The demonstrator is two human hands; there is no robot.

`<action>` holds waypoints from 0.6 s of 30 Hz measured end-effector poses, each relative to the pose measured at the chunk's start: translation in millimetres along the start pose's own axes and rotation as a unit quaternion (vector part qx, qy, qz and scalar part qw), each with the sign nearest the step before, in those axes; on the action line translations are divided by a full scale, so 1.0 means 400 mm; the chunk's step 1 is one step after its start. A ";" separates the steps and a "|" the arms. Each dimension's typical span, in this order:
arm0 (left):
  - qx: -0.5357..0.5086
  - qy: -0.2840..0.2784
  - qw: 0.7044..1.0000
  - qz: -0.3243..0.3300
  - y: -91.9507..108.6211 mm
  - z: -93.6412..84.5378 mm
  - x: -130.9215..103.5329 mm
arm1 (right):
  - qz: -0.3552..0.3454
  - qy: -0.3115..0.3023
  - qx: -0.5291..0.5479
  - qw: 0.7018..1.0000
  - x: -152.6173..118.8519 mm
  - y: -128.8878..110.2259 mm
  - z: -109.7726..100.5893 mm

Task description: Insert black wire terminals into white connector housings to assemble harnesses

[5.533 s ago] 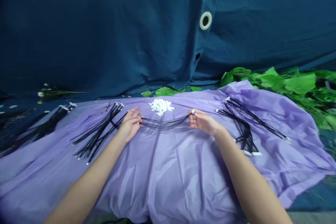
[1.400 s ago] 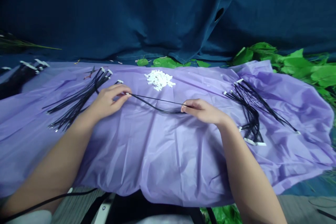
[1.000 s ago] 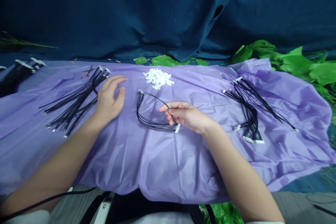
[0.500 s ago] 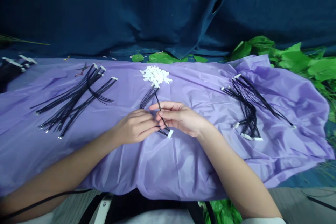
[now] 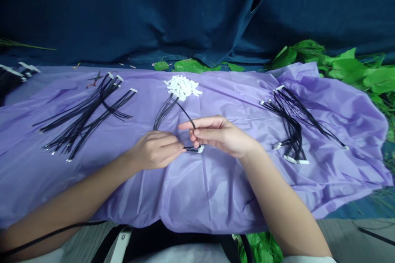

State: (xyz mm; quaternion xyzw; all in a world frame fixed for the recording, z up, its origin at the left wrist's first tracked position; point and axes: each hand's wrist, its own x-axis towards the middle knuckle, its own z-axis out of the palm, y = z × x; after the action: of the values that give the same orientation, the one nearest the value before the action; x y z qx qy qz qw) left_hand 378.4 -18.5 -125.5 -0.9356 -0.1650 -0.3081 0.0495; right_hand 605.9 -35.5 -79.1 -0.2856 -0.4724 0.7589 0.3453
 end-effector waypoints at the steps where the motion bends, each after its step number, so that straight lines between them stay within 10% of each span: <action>1: 0.008 0.002 1.000 0.009 0.001 0.001 -0.001 | -0.006 -0.002 -0.006 1.000 0.000 0.000 0.000; 18: -0.229 0.043 0.949 -0.212 0.047 0.023 0.013 | -0.035 0.026 -0.049 0.998 0.025 0.023 -0.007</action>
State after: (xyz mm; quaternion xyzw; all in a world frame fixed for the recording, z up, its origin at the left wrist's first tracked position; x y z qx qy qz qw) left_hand 393.8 -32.8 -129.9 -0.8509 -0.2822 -0.3811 -0.2260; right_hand 599.7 -28.8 -89.9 -0.3049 -0.5097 0.7149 0.3690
